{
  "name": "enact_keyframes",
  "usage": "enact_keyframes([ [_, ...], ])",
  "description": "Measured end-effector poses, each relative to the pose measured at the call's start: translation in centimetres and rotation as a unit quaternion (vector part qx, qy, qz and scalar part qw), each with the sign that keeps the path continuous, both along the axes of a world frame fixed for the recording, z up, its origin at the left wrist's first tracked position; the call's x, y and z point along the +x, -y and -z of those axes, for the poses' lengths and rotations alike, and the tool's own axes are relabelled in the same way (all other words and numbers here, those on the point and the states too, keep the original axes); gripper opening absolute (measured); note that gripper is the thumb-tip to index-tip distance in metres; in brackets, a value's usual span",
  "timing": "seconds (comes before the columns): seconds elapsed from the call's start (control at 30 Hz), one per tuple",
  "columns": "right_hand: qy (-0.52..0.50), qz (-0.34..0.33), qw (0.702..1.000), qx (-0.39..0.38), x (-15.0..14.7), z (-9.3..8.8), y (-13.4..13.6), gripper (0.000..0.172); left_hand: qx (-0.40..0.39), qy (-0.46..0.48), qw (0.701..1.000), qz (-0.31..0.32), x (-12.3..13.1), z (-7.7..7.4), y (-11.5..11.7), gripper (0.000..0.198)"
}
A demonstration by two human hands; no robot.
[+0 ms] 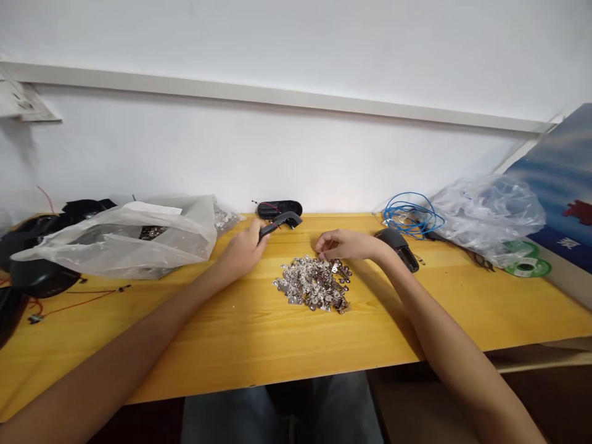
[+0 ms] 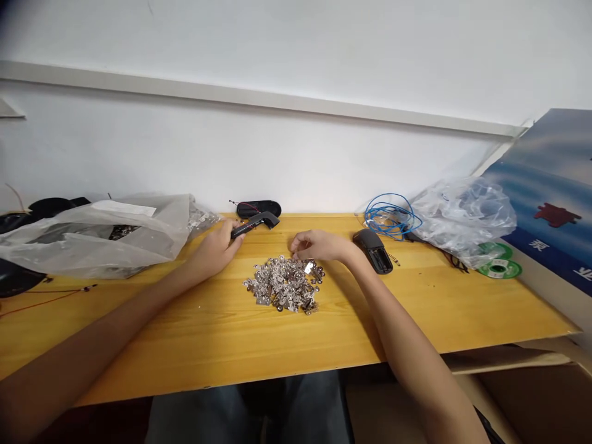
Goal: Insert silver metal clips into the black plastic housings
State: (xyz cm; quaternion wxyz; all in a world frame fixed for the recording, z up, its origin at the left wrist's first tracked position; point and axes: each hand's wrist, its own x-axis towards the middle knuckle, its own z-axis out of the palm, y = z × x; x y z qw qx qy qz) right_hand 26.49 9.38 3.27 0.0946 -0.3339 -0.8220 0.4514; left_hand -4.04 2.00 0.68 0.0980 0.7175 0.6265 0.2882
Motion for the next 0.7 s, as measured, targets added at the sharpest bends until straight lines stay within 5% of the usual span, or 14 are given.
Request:
enact_keyframes([
  [0.1,-0.01,-0.004,1.0,-0.02,0.4,0.8,0.1,0.018,-0.009,0.204,0.978,-0.03,0.2,-0.3,-0.4,0.024],
  [0.27,-0.006,-0.008,0.999,-0.033,0.3,1.0,-0.6,0.018,-0.105,0.551,0.827,-0.012,0.5,-1.0,-0.8,0.038],
  [0.5,0.011,0.014,1.0,-0.007,0.2,0.7,-0.7,0.017,-0.137,0.663,0.736,0.012,1.3,-1.8,-0.1,0.031],
  [0.7,-0.029,0.046,0.997,0.053,-0.1,1.0,-0.5,0.008,-0.163,0.743,0.649,-0.006,2.4,-2.3,0.4,0.004],
])
